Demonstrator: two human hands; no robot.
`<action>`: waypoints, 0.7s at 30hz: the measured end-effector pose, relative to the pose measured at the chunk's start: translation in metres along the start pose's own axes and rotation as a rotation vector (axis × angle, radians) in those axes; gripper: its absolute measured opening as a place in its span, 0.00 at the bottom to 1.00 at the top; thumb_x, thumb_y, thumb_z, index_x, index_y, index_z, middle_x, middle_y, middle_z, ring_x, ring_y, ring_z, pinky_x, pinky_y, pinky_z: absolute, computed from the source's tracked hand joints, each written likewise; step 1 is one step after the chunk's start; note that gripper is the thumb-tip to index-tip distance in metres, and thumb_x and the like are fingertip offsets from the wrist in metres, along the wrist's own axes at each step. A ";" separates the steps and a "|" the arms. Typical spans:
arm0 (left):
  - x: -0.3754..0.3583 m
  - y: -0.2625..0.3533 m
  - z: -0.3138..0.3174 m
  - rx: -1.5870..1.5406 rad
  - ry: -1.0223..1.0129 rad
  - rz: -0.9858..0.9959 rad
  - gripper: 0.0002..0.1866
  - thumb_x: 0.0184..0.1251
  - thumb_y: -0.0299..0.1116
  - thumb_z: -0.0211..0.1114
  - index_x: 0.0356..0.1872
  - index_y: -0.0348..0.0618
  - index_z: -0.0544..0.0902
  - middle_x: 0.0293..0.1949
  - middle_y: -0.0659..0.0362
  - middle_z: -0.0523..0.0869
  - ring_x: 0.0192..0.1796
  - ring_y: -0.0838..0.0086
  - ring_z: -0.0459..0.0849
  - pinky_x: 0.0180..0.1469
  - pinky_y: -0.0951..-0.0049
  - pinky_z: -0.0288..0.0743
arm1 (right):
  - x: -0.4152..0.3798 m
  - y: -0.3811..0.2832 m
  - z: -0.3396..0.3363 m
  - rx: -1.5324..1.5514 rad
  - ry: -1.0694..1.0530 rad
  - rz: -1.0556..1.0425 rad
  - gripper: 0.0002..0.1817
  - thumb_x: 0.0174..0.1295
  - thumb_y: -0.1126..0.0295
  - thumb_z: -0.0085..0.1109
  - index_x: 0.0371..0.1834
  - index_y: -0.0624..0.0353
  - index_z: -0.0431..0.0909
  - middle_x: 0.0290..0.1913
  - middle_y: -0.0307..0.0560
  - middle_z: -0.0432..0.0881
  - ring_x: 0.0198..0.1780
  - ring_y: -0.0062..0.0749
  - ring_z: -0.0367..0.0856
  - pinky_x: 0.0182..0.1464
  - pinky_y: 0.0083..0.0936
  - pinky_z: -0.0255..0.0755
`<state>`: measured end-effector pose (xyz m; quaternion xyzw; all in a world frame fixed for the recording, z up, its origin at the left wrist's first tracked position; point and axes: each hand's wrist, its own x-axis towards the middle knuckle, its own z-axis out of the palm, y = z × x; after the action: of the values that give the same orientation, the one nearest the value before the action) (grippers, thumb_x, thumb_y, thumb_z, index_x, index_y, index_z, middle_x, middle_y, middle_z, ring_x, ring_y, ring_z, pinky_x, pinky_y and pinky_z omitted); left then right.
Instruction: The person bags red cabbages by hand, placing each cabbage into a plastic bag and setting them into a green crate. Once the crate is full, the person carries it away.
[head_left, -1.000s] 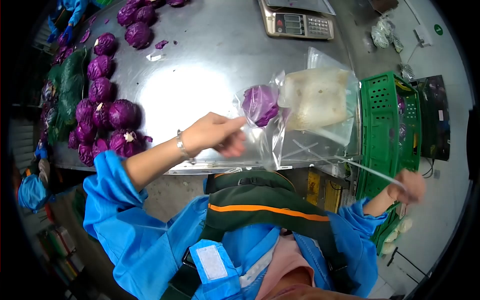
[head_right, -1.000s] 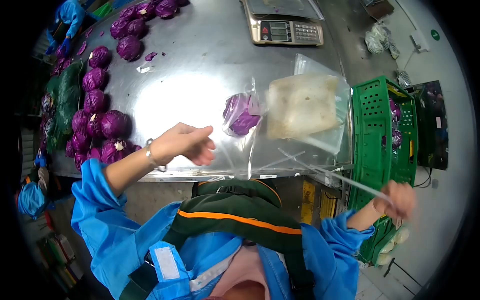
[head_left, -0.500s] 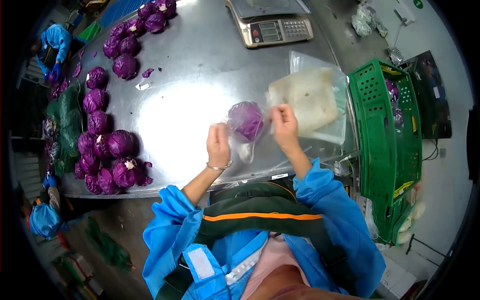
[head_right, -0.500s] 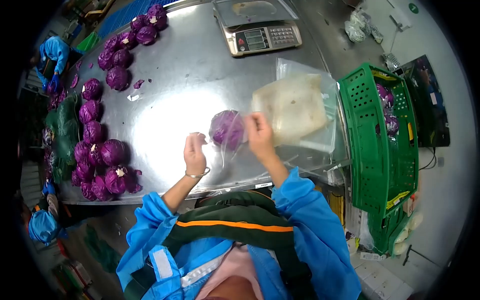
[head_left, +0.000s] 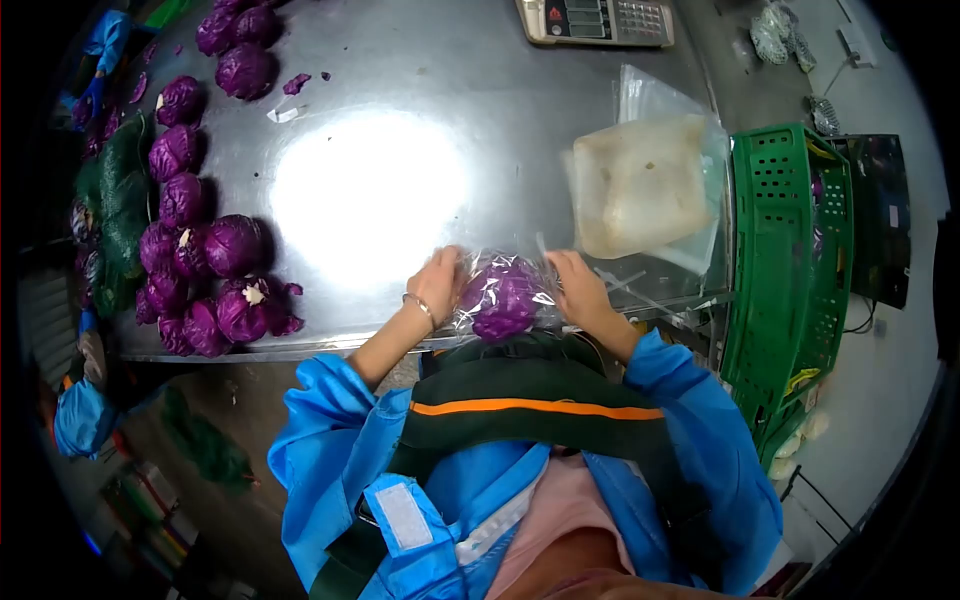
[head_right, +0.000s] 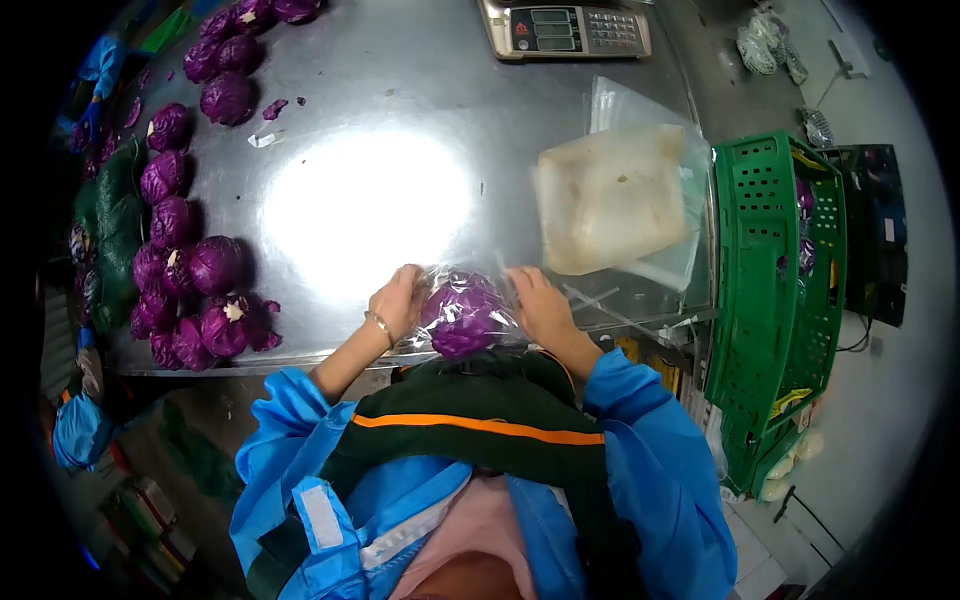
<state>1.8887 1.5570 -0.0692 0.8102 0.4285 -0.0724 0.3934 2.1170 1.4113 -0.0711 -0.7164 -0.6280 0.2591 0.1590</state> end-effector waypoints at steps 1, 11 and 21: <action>0.003 -0.005 0.006 0.010 0.028 0.243 0.26 0.61 0.32 0.59 0.60 0.44 0.65 0.54 0.46 0.74 0.53 0.53 0.75 0.52 0.60 0.72 | 0.002 0.002 0.001 0.045 -0.017 -0.094 0.32 0.55 0.71 0.56 0.64 0.58 0.56 0.60 0.59 0.65 0.53 0.55 0.71 0.51 0.37 0.69; 0.000 0.068 -0.025 -0.097 -0.418 0.153 0.34 0.56 0.34 0.53 0.67 0.43 0.58 0.31 0.45 0.84 0.33 0.58 0.86 0.40 0.64 0.79 | -0.049 0.004 -0.005 2.182 -0.056 0.111 0.32 0.62 0.63 0.49 0.69 0.57 0.53 0.64 0.48 0.65 0.62 0.35 0.68 0.66 0.38 0.61; 0.106 0.269 -0.009 -0.106 0.073 0.954 0.33 0.56 0.29 0.63 0.65 0.41 0.63 0.60 0.43 0.70 0.61 0.53 0.69 0.61 0.59 0.63 | -0.183 0.187 -0.231 2.254 1.003 -0.056 0.33 0.61 0.45 0.44 0.62 0.59 0.64 0.59 0.57 0.70 0.58 0.49 0.71 0.57 0.51 0.69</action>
<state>2.1544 1.5441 0.0434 0.8972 0.0255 0.1668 0.4081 2.3872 1.2243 0.0451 -0.1856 0.0616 0.3486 0.9166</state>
